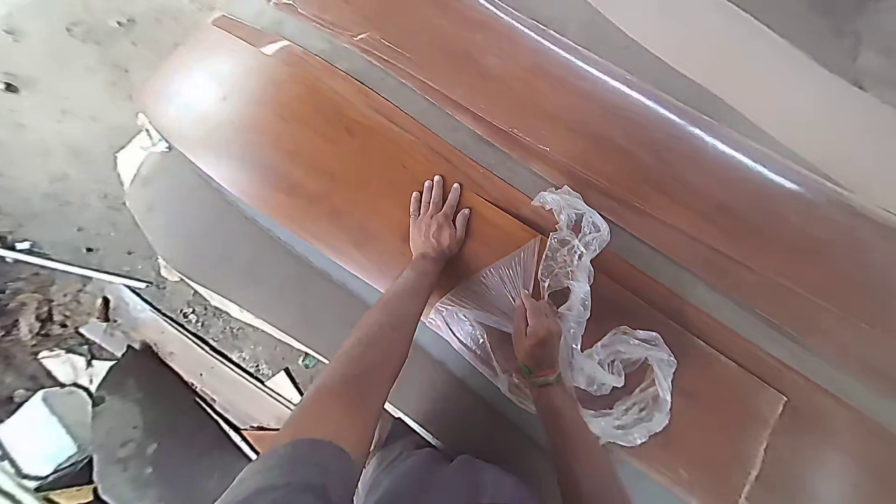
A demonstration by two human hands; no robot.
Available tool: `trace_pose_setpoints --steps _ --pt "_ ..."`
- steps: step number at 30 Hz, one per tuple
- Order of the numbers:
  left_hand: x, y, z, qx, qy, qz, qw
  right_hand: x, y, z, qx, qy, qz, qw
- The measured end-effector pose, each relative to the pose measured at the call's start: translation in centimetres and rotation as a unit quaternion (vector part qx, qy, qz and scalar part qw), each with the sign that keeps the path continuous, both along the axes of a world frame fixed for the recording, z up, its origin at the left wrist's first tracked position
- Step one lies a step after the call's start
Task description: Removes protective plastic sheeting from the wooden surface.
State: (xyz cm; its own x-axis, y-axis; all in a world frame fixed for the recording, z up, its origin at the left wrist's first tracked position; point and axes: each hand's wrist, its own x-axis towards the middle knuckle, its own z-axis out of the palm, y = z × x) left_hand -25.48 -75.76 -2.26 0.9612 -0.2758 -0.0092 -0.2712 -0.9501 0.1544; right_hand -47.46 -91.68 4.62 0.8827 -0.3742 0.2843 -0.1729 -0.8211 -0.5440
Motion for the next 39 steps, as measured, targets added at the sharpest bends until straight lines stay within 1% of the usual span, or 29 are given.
trace_pose_setpoints --steps 4,8,10,11,13,14,16,17,18,19,20,21,22,23,24,26,27,28,29,30,32,35,36,37,39 --pt "0.0 0.0 0.1 -0.008 0.006 -0.001 1.0 -1.6 0.3 1.3 -0.005 0.014 -0.015 1.0" --pt "0.1 0.1 -0.2 -0.019 -0.001 -0.003 1.0 -3.0 0.3 1.4 -0.025 0.015 -0.008 1.0" --pt "-0.1 0.2 -0.4 -0.03 -0.007 -0.002 1.0 -3.3 0.4 1.7 -0.031 0.056 -0.016 0.998" --pt "0.2 0.1 -0.2 -0.031 -0.007 -0.002 1.0 -2.7 0.3 2.1 -0.029 0.094 -0.027 0.995" --pt "-0.1 -0.1 -0.3 -0.032 0.001 -0.007 0.999 -1.9 -0.1 4.2 -0.012 0.168 -0.059 0.984" --pt "0.1 0.0 -0.2 -0.035 0.002 -0.01 0.999 -1.4 -0.1 5.5 -0.011 0.168 -0.067 0.983" --pt "0.6 0.5 0.3 -0.045 0.027 -0.019 0.998 -1.1 0.4 7.8 -0.053 0.085 -0.059 0.993" --pt "0.6 0.9 0.8 -0.072 0.061 -0.026 0.995 -1.4 1.2 9.0 -0.074 0.039 -0.042 0.996" --pt "1.0 1.5 1.5 -0.137 0.094 -0.035 0.985 -1.4 2.3 10.0 -0.086 0.015 -0.005 0.996" --pt "1.4 2.5 2.1 -0.238 0.122 -0.046 0.962 -1.3 3.7 10.5 -0.09 0.023 0.054 0.994" --pt "1.3 3.8 2.8 -0.336 0.142 -0.056 0.929 -1.3 5.2 10.2 -0.093 0.061 0.125 0.986" --pt "0.9 5.1 3.6 -0.395 0.152 -0.063 0.904 -1.0 6.5 8.9 -0.105 0.104 0.197 0.969" --pt "0.3 6.3 4.4 -0.408 0.151 -0.071 0.898 -0.5 7.5 6.8 -0.129 0.141 0.259 0.947" --pt "-0.6 7.3 4.9 -0.381 0.135 -0.087 0.911 0.1 8.1 4.5 -0.154 0.176 0.303 0.924" --pt "-1.9 8.1 5.1 -0.326 0.108 -0.102 0.933 0.6 8.3 2.8 -0.168 0.219 0.336 0.901" --pt "-4.5 9.4 4.4 -0.174 0.077 -0.098 0.977 1.5 8.0 0.9 -0.177 0.294 0.368 0.864" --pt "-5.8 10.0 3.4 -0.112 0.078 -0.081 0.987 1.4 7.7 0.3 -0.181 0.303 0.377 0.857" --pt "-7.0 10.4 2.2 -0.074 0.082 -0.063 0.992 1.0 7.4 -0.3 -0.188 0.284 0.387 0.857" --pt "-7.8 10.6 1.3 -0.055 0.069 -0.051 0.995 0.8 7.3 -0.8 -0.197 0.269 0.397 0.855" --pt "-8.0 10.3 0.8 -0.05 0.046 -0.04 0.997 1.2 7.3 -0.7 -0.199 0.276 0.405 0.849" --pt "-8.3 9.5 0.3 -0.05 0.009 -0.025 0.998 2.5 7.2 0.6 -0.19 0.336 0.415 0.824" --pt "-8.6 9.4 0.2 -0.053 -0.004 -0.02 0.998 3.3 6.4 0.7 -0.183 0.317 0.429 0.826" --pt "-8.6 9.3 0.1 -0.053 -0.004 -0.017 0.998 3.1 6.4 0.5 -0.194 0.298 0.432 0.829" --pt "-8.5 9.4 0.1 -0.052 -0.007 -0.016 0.998 2.8 6.7 0.0 -0.213 0.257 0.429 0.839" --pt "-8.6 9.3 -0.3 -0.05 -0.006 -0.018 0.999 2.7 7.1 -1.1 -0.264 0.147 0.412 0.86"
